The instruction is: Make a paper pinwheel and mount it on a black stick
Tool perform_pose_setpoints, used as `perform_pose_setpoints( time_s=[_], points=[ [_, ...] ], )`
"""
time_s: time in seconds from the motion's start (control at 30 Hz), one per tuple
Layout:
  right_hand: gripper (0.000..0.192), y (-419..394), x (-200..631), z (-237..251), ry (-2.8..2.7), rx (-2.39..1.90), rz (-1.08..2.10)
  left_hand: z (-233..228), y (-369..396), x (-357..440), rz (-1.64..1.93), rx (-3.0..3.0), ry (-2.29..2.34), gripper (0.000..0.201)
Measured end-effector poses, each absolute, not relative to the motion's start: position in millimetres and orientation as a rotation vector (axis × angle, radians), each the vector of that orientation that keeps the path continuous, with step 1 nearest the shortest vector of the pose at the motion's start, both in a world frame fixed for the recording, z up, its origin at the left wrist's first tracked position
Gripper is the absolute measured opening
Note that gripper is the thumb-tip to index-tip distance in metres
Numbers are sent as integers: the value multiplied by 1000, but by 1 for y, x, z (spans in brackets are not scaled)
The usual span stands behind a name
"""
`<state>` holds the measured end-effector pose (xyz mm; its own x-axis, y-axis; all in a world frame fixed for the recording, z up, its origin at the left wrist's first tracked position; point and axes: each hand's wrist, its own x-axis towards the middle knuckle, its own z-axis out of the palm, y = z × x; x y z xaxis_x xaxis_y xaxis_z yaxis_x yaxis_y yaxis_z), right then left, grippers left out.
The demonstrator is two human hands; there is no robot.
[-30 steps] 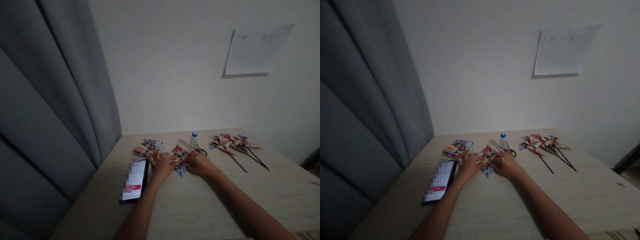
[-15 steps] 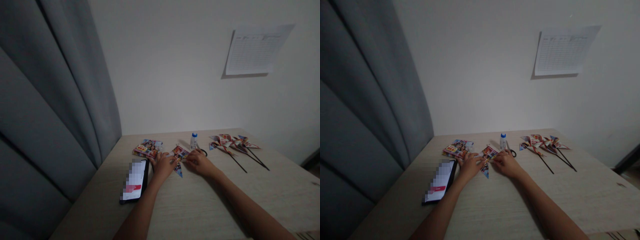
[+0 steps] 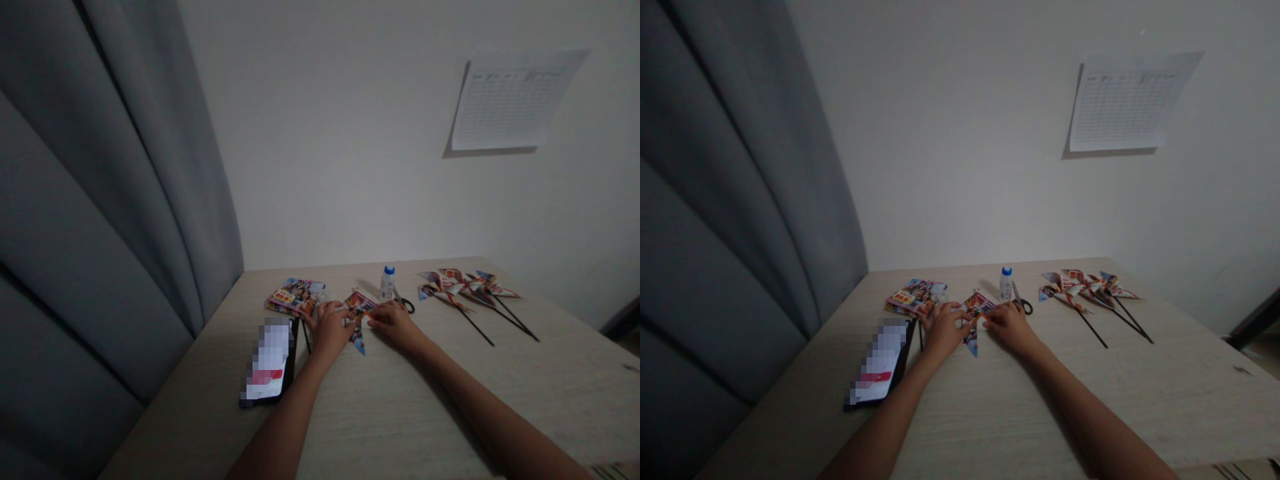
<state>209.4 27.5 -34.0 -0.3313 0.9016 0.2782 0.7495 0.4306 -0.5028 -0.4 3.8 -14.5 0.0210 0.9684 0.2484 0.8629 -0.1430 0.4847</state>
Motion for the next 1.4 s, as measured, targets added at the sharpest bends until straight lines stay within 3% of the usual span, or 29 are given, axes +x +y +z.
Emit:
perform_pose_setpoints(
  time_s=[0.13, 0.43, 0.67, 1.4],
  points=[
    [29, 27, 205, -36, -2067, -1462, 351, -15, 5, 0, 792, 2100, 1896, 12],
    [16, 21, 201, -33, -2065, -1459, 318, -19, 7, 0, 803, 2105, 1877, 22],
    [17, 17, 200, -25, -2140, -1414, 298, -16, 5, -1, 762, 2133, 1880, 27],
    [21, 17, 203, -28, -2200, -1433, 243, -18, 6, -4, 711, 2210, 1858, 24]
  ],
)
